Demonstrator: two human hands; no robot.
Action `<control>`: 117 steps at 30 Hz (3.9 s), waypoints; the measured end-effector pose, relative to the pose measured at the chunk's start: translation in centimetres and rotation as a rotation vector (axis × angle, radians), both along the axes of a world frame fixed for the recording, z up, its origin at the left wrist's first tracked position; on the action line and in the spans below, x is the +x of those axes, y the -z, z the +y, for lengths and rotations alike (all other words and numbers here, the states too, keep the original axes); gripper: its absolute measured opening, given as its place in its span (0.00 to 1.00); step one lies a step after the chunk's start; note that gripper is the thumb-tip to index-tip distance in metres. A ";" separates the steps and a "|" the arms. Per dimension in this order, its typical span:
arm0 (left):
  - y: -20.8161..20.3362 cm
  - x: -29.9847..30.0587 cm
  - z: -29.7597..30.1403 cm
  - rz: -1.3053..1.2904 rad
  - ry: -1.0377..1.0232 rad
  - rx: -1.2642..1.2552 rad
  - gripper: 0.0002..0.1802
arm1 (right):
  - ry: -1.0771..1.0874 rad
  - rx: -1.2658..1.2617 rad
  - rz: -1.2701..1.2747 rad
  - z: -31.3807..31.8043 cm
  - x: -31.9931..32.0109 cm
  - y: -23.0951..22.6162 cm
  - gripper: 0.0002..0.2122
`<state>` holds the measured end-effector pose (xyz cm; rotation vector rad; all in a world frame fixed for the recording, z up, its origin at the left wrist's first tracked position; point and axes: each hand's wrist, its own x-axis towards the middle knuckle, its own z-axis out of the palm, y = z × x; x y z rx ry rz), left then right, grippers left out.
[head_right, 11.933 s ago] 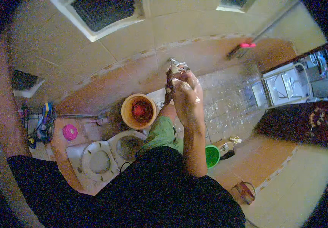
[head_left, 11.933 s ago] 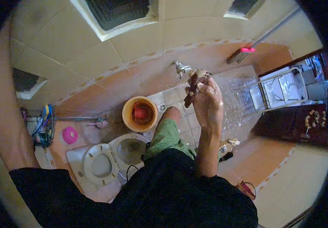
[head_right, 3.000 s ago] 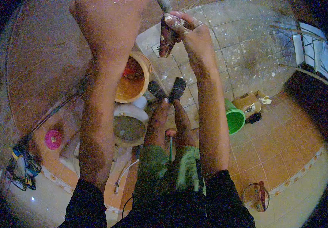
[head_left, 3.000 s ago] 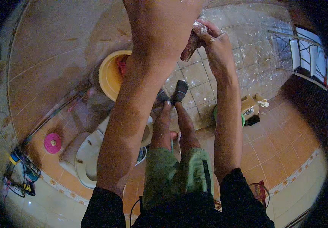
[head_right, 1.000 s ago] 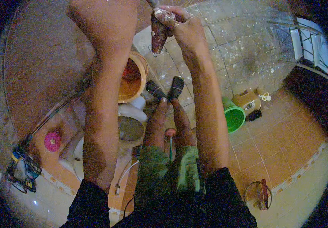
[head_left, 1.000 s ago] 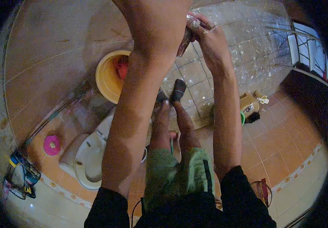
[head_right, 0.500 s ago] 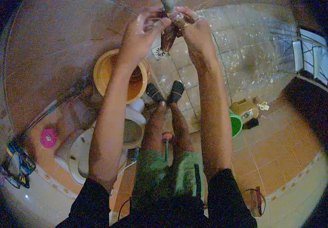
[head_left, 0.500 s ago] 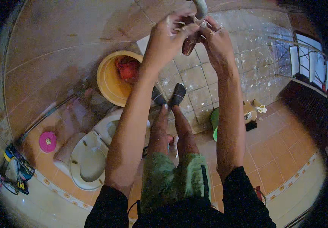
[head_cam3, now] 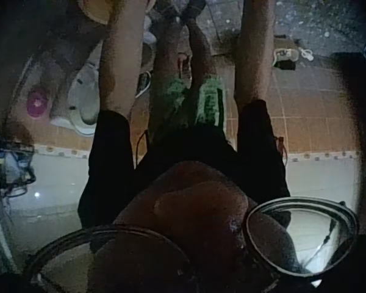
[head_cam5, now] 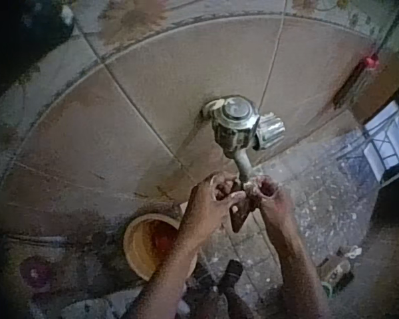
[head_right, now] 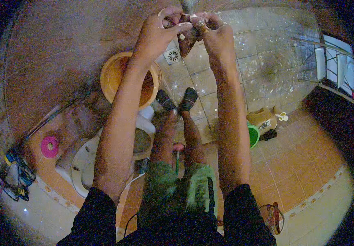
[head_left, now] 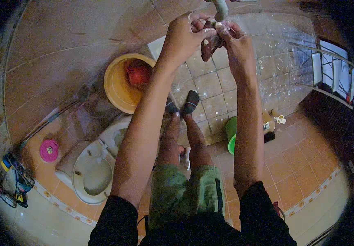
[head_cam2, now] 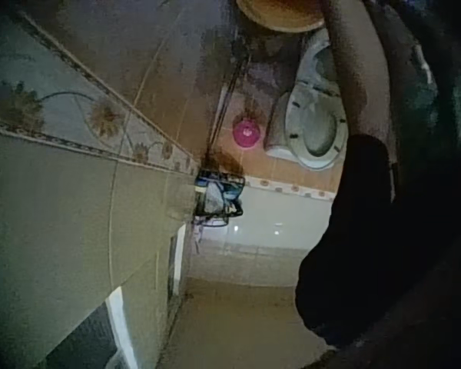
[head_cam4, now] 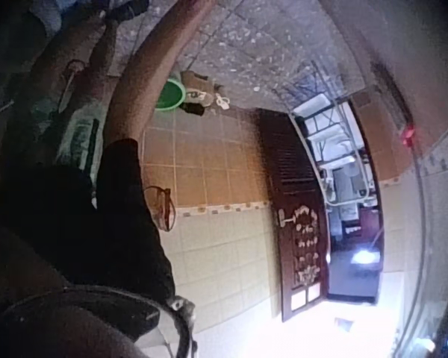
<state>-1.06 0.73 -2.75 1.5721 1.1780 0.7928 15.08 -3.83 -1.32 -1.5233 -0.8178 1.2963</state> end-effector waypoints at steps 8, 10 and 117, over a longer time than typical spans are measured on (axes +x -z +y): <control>0.0 0.6 0.8 -0.001 0.013 0.080 0.19 | 0.036 0.065 -0.077 -0.1 0.4 0.5 0.12; 0.1 0.6 0.9 -0.010 -0.004 0.095 0.19 | 0.036 0.081 -0.125 0.0 0.4 0.4 0.12; 2.4 2.5 -2.8 -0.683 -0.374 -0.608 0.14 | 0.143 0.291 -0.763 -0.6 -3.4 3.7 0.14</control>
